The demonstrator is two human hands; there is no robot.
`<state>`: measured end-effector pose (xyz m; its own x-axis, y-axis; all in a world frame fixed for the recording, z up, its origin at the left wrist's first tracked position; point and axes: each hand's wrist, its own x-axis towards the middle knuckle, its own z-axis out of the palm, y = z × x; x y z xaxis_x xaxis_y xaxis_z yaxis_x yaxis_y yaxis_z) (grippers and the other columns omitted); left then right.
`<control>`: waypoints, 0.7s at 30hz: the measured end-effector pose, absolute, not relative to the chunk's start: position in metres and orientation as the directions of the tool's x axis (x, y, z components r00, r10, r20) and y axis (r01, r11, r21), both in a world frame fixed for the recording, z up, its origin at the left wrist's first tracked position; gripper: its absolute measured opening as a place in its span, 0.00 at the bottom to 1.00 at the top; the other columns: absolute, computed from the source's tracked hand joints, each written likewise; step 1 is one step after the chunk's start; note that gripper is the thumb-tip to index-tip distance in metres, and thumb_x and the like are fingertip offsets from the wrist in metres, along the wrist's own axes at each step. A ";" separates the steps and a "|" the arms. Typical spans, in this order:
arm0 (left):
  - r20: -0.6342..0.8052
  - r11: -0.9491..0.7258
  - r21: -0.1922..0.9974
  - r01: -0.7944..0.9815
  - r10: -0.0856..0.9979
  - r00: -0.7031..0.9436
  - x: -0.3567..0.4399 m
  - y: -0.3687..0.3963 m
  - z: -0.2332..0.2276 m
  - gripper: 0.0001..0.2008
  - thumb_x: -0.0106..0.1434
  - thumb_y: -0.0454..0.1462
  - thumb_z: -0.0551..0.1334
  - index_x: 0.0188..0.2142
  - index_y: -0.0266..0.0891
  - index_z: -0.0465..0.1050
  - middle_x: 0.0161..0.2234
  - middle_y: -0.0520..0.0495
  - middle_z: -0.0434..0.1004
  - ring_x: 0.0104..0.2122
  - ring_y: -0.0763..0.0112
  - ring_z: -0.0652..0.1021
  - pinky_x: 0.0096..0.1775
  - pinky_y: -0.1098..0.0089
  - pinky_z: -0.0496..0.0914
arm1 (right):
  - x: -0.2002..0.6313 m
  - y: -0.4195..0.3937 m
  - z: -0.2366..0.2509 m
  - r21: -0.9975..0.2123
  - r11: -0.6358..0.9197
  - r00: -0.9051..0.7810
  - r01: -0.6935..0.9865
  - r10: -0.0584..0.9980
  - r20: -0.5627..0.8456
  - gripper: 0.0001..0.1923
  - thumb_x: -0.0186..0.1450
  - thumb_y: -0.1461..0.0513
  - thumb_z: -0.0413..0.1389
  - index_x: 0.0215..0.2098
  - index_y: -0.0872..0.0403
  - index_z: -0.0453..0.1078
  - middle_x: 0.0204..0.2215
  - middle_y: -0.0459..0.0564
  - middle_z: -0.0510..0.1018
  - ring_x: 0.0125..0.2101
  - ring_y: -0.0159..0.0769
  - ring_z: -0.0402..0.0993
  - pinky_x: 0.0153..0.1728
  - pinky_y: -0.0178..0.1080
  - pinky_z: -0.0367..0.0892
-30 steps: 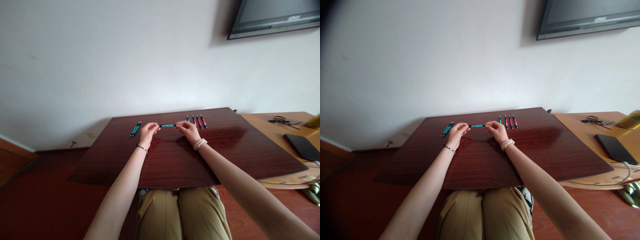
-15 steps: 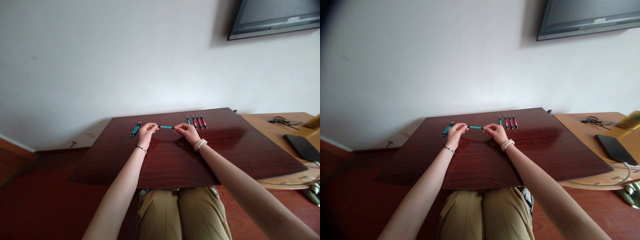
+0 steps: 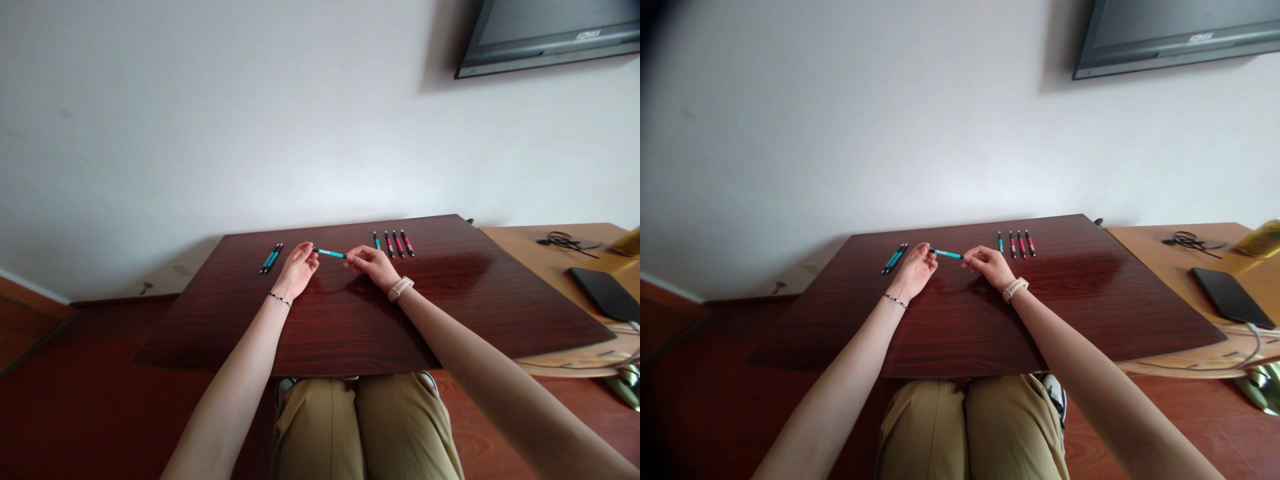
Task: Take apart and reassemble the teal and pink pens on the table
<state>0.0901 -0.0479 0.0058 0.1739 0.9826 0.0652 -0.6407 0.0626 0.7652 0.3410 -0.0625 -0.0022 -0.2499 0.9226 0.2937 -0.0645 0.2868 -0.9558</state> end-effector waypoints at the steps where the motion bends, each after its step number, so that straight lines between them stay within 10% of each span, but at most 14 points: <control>1: 0.077 0.087 0.760 -0.644 0.972 0.222 0.091 -0.051 0.009 0.18 0.54 0.40 0.82 0.42 0.41 0.83 0.37 0.50 0.81 0.36 0.76 0.79 0.36 0.75 0.72 | 0.341 -0.063 -0.002 -0.955 0.283 -0.269 -0.088 0.916 0.296 0.24 0.63 0.42 0.69 0.42 0.52 0.77 0.35 0.52 0.87 0.28 0.35 0.75 0.32 0.39 0.71; 7: 0.090 0.155 0.774 -0.615 0.933 0.348 0.093 -0.063 0.017 0.17 0.56 0.40 0.81 0.43 0.38 0.84 0.47 0.45 0.83 0.36 0.75 0.79 0.34 0.75 0.74 | 0.342 -0.066 -0.002 -0.949 0.282 -0.265 -0.141 0.913 0.311 0.22 0.63 0.44 0.70 0.42 0.51 0.78 0.34 0.52 0.87 0.28 0.35 0.75 0.32 0.39 0.71; 21: 0.071 -0.090 0.891 -0.445 0.996 -0.059 0.089 -0.040 0.000 0.18 0.52 0.43 0.82 0.39 0.39 0.82 0.37 0.48 0.83 0.34 0.75 0.80 0.38 0.73 0.71 | 0.340 -0.057 -0.006 -0.961 0.262 -0.113 -0.093 0.956 0.272 0.25 0.58 0.43 0.73 0.41 0.51 0.79 0.36 0.52 0.87 0.29 0.36 0.78 0.31 0.38 0.70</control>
<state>0.0893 -0.0400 0.0002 -0.0592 0.9957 0.0714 -0.4452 -0.0903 0.8908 0.3405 -0.0571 -0.0064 -0.1130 0.9557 0.2717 -0.0934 0.2621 -0.9605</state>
